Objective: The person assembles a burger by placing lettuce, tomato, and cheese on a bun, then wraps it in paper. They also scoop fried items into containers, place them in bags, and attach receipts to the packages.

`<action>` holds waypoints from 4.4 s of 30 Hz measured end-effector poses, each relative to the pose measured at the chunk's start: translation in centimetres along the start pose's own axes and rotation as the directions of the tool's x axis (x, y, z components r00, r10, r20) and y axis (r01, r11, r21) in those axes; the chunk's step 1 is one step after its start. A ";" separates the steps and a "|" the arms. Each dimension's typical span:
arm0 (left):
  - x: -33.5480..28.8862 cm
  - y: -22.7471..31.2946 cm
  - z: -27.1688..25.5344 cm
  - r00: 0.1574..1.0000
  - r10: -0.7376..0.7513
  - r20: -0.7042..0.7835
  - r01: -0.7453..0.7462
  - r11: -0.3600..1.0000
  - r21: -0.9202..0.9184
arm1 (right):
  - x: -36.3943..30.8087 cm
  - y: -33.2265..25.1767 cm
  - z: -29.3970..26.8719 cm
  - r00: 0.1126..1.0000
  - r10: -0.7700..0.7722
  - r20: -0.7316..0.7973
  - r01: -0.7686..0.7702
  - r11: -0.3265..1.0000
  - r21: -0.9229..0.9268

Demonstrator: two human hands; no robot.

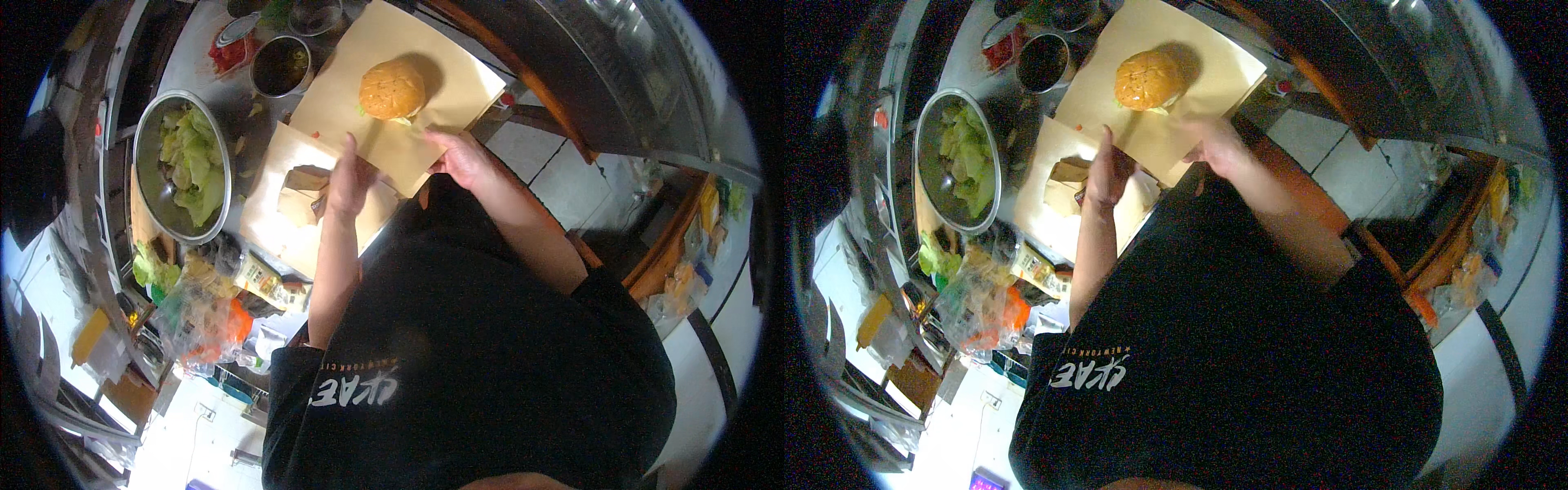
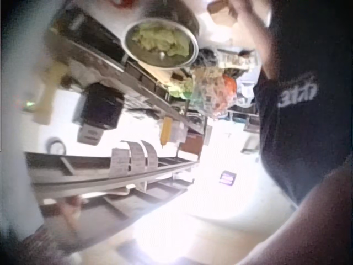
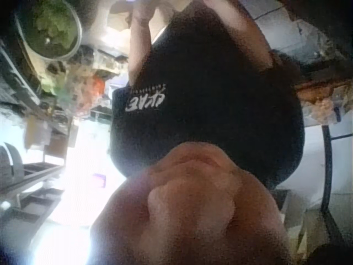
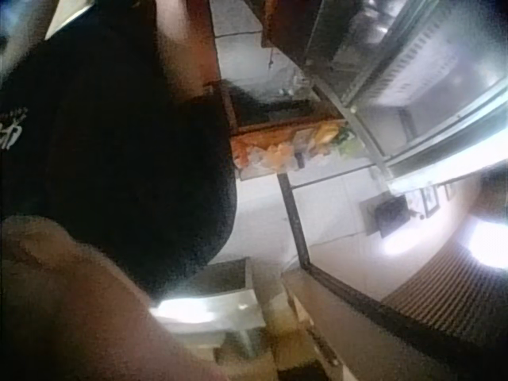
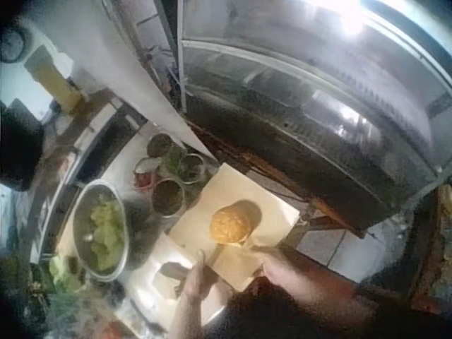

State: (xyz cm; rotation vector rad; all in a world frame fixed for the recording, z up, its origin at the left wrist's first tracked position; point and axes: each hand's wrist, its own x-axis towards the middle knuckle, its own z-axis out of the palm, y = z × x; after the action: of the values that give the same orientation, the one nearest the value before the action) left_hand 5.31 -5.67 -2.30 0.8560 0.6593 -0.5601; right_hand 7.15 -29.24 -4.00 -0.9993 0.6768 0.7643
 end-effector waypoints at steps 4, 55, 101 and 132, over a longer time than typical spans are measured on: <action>3.8 0.5 1.0 0.872 0.394 -0.289 -0.365 0.919 0.152 | -0.2 -4.1 -4.4 0.997 -0.058 0.047 0.070 0.936 -0.344; 3.8 5.8 5.6 0.526 0.306 0.794 -0.627 -0.491 0.604 | 3.1 -17.9 -2.0 0.486 -0.076 0.871 0.736 -0.502 -0.454; 5.8 -2.4 9.2 0.557 0.821 0.123 -0.559 0.261 0.787 | 8.0 -13.3 -1.6 0.721 -0.350 0.599 0.681 0.516 -0.519; 11.4 0.6 10.0 0.358 0.928 0.108 -0.488 0.088 0.868 | 10.4 -11.9 0.1 0.623 -0.552 0.555 0.782 0.436 -0.445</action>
State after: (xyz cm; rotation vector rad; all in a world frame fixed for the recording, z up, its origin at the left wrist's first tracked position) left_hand 16.31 -15.72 -5.39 2.1420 0.2396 0.4896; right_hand 22.69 -30.54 -6.47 -1.6066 -0.3918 0.3889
